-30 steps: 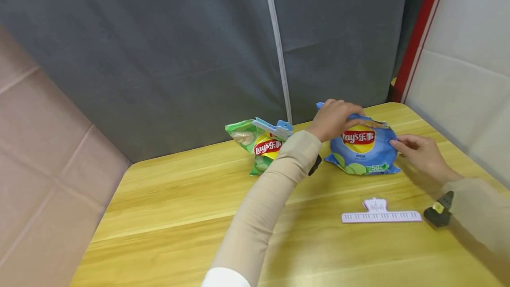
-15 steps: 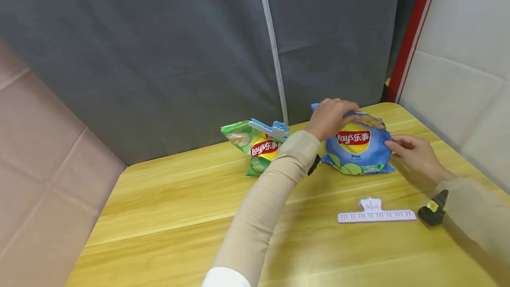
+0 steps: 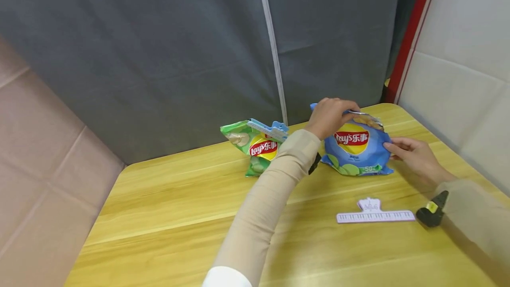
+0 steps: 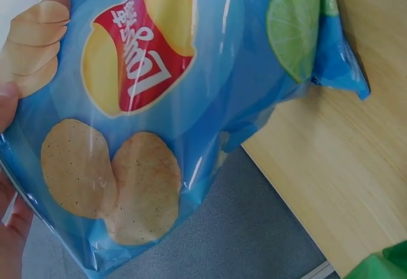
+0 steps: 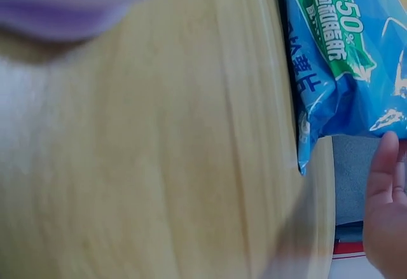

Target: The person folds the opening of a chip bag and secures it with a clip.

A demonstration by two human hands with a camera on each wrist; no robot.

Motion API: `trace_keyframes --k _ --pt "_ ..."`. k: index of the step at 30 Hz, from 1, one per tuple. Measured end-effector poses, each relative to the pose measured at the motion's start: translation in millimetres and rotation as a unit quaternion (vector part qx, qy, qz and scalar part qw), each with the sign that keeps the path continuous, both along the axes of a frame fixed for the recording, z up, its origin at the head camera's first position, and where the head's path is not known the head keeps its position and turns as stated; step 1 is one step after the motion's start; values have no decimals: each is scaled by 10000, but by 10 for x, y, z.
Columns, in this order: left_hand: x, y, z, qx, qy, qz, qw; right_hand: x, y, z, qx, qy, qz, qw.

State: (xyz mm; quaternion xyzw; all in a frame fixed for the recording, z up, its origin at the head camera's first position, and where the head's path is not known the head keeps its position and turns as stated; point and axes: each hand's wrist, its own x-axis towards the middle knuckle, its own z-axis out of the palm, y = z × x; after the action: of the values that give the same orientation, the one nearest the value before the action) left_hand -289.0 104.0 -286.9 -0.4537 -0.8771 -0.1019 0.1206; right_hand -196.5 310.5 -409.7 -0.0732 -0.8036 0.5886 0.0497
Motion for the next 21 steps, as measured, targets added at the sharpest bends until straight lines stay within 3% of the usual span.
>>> trace_keyframes --k 8,14,21 --pt "-34 -6 19 17 -134 3 9999 -14 -23 23 -43 17 57 10000" --pt "-27 -15 33 -44 -191 -16 9998 -20 -28 45 680 174 85 9975" --pt "-20 -28 32 -41 -230 -19 9997 -27 -14 57 1531 534 287 9864"
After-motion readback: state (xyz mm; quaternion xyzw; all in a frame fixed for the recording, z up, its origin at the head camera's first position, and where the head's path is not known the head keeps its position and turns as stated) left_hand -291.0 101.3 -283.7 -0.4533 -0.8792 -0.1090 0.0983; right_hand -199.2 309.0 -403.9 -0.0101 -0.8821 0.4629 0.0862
